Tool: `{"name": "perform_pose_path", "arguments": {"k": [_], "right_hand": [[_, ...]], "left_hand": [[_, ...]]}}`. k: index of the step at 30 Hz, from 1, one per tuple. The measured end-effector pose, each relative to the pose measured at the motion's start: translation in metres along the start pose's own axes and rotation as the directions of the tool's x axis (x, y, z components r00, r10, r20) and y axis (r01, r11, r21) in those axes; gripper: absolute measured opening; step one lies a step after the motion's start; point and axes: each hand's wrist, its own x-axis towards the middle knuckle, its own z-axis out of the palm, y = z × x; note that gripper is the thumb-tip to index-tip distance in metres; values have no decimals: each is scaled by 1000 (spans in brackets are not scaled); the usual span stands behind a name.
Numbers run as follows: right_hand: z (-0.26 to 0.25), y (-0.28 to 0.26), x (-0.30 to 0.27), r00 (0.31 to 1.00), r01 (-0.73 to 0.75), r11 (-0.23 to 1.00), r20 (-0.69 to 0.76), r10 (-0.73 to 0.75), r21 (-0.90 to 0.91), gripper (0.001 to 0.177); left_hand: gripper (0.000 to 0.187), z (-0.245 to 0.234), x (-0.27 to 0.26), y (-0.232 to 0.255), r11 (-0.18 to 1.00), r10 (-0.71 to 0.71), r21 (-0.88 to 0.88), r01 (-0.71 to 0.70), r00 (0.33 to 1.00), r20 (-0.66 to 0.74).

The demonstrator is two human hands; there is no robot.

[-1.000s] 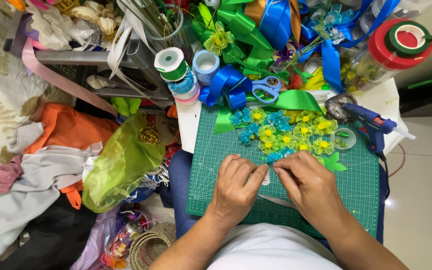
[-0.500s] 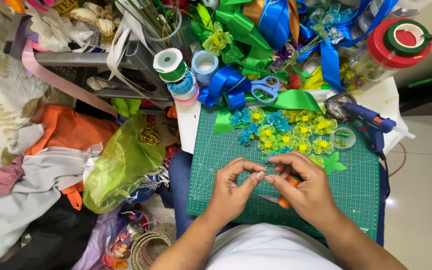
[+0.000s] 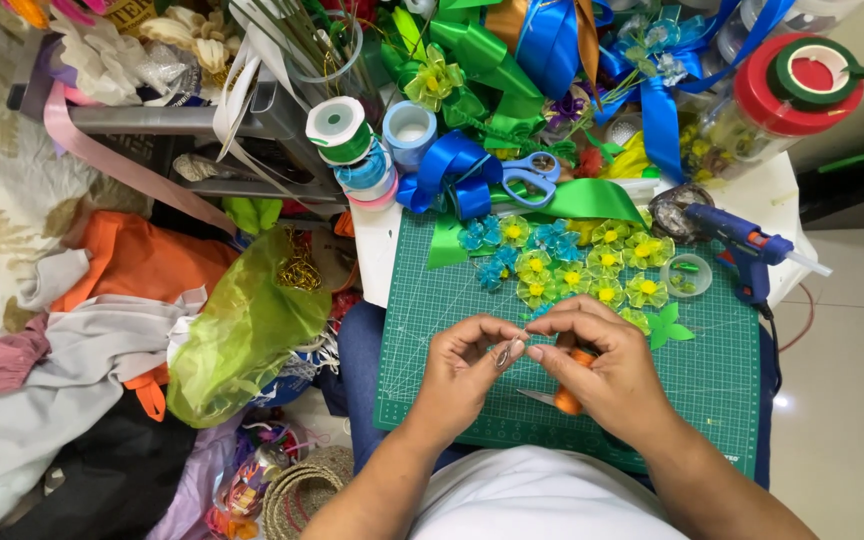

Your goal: Assembling decorative ribbon flowers using a hot glue gun, thread, and scissors on a cutting mat.

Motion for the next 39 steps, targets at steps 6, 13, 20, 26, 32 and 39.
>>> {"name": "perform_pose_path", "arguments": {"k": [6, 13, 20, 26, 32, 39], "right_hand": [[0, -2, 3, 1000, 18, 1000, -11, -18, 3, 10], [0, 1, 11, 996, 88, 991, -40, -84, 101, 7], [-2, 3, 14, 995, 93, 993, -49, -90, 75, 7], [-4, 20, 21, 987, 138, 990, -87, -137, 11, 3], [-27, 55, 64, 959, 217, 976, -190, -212, 10, 3], [-73, 121, 164, 836, 300, 942, -435, -336, -150, 3]], "left_hand": [[5, 0, 1, 2, 997, 42, 66, -43, 999, 14], [7, 7, 7, 7, 972, 134, 202, -120, 989, -57], [7, 7, 6, 6, 952, 169, 270, -147, 984, -60], [6, 6, 13, -8, 950, 178, 277, -143, 978, -105], [6, 12, 65, -28, 906, 278, 357, -226, 955, -100], [7, 40, 185, -50, 772, 464, 521, -366, 883, -67]]}}
